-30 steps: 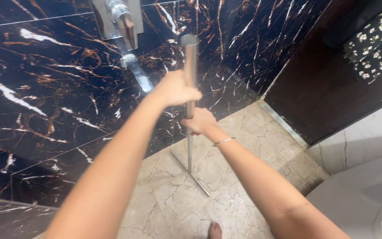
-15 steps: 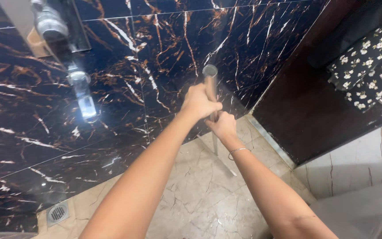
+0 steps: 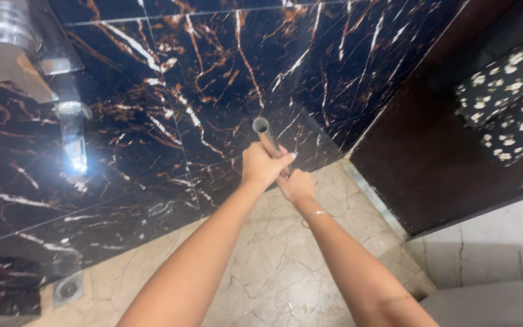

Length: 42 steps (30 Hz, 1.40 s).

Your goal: The person assembles a mop by connecting a metal handle to a T-shaped mop head. They insert the handle into the head and twist it to secure the connection, then lift and adjust the assembled mop in a bathroom.

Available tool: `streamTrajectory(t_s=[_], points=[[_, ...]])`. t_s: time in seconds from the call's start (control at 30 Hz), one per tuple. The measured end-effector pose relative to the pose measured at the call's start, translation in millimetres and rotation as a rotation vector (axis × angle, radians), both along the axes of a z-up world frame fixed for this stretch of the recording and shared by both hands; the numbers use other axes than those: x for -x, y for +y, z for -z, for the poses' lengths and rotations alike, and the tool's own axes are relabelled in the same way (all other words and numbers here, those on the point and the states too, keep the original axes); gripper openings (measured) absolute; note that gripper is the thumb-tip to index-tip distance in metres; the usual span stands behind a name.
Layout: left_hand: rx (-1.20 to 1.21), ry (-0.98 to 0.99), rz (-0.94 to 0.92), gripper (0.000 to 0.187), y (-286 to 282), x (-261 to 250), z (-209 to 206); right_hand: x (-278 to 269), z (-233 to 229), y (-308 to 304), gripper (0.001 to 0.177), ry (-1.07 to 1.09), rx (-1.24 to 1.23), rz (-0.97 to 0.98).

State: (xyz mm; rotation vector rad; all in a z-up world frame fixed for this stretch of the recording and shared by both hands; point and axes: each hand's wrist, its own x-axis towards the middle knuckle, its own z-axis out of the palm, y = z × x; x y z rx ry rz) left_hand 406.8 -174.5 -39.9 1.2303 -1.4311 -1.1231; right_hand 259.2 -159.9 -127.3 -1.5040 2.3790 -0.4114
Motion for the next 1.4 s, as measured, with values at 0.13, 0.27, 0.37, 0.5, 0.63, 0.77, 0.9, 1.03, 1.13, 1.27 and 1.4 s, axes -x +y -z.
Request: streamTrajectory(t_s=[0.13,0.27,0.37,0.5,0.63,0.77,0.9,1.03,1.13,1.27,1.4], points=[[-0.109,-0.041,-0.002,0.042,3.6,-16.8,-18.5,-2.8,6.2,-17.9,0.074,0.007,-0.056,-0.107],[-0.177,-0.103,0.021,0.047,11.1,-48.0,-4.5,-20.4,15.0,-25.0,0.079,0.168,-0.237,-0.249],[-0.171,-0.096,-0.098,0.034,20.9,-73.3,33.8,-55.0,31.4,-18.5,0.074,0.223,-0.301,-0.304],[-0.088,-0.055,-0.244,0.014,32.5,-113.2,74.0,-100.7,40.8,-10.5,0.064,0.249,-0.345,-0.407],[-0.158,-0.018,-0.288,0.013,55.3,-163.8,77.2,-152.3,33.7,5.3,0.061,0.213,-0.396,-0.471],[-0.172,0.015,-0.317,0.014,75.5,-232.4,61.5,-219.4,23.7,20.1,0.056,0.185,-0.405,-0.531],[-0.223,-0.064,-0.325,0.015,98.8,-309.2,42.5,-297.3,21.8,43.0,0.054,0.178,-0.357,-0.558],[-0.136,-0.080,-0.366,0.018,126.3,-403.1,20.4,-395.2,0.9,69.2,0.056,0.145,-0.354,-0.570],[-0.133,-0.447,-0.404,0.028,128.1,-477.8,-12.6,-472.9,-19.4,76.9,0.055,0.101,-0.314,-0.606],[-0.190,-0.258,-0.366,0.031,139.4,-559.7,-64.6,-559.8,-36.0,83.9,0.058,0.037,-0.233,-0.685],[-0.279,-0.553,-0.309,0.032,136.9,-618.2,-105.6,-623.0,-49.0,86.3,0.055,-0.107,-0.204,-0.741]])
